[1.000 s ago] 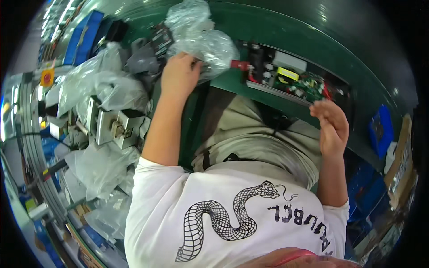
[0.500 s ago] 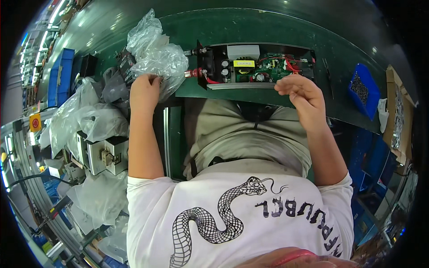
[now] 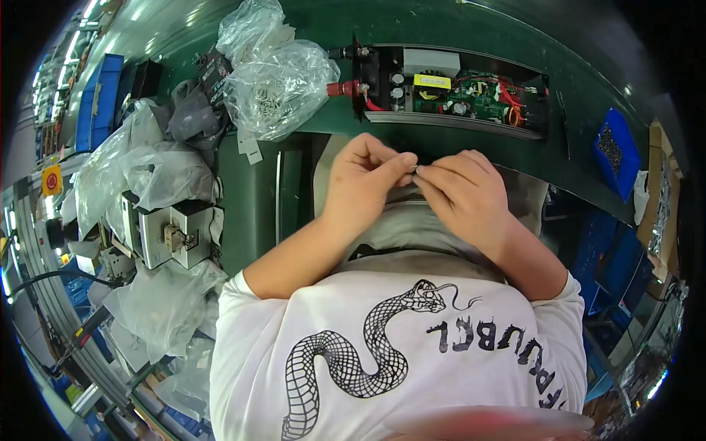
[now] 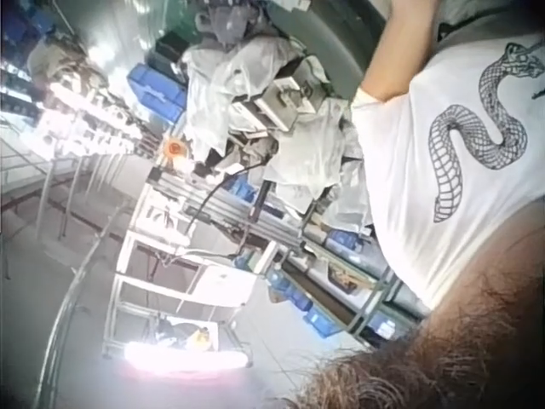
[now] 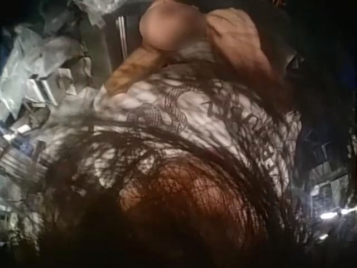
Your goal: Assembling components and connecting wires within an electronic device housing on an assembly line.
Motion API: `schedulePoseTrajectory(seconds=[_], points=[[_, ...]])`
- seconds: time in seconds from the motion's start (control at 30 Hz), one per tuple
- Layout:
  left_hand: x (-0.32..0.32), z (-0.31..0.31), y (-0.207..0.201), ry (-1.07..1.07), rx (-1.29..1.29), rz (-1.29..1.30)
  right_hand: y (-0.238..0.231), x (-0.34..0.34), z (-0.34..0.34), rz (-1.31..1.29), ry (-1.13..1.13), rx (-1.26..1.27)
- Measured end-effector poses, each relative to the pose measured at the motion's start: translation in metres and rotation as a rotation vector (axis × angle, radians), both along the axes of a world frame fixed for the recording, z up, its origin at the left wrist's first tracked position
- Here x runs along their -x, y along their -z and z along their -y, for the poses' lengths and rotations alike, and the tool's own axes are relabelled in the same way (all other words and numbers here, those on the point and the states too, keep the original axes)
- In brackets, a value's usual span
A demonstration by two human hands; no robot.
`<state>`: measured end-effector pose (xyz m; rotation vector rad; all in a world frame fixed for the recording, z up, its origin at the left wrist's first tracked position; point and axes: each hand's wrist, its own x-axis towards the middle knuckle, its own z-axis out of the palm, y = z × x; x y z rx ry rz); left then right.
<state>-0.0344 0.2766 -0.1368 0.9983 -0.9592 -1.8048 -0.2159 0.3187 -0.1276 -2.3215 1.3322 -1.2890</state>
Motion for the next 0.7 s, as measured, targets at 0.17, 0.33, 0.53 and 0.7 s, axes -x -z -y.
schedulePoseTrajectory(seconds=[0.17, 0.33, 0.53, 0.7], points=[[0.008, -0.006, 0.011, -0.005, -0.072, -0.099, 0.004, -0.001, 0.0, -0.05, 0.066, 0.015], [0.01, -0.006, 0.019, -0.019, -0.1, -0.161, 0.007, -0.005, 0.003, -0.048, 0.105, -0.069], [0.004, -0.004, 0.022, 0.035, -0.026, -0.058, 0.007, -0.004, 0.005, -0.119, 0.116, -0.095], [0.002, -0.003, 0.016, 0.088, 0.042, 0.086, 0.01, -0.001, 0.006, -0.141, 0.099, -0.156]])
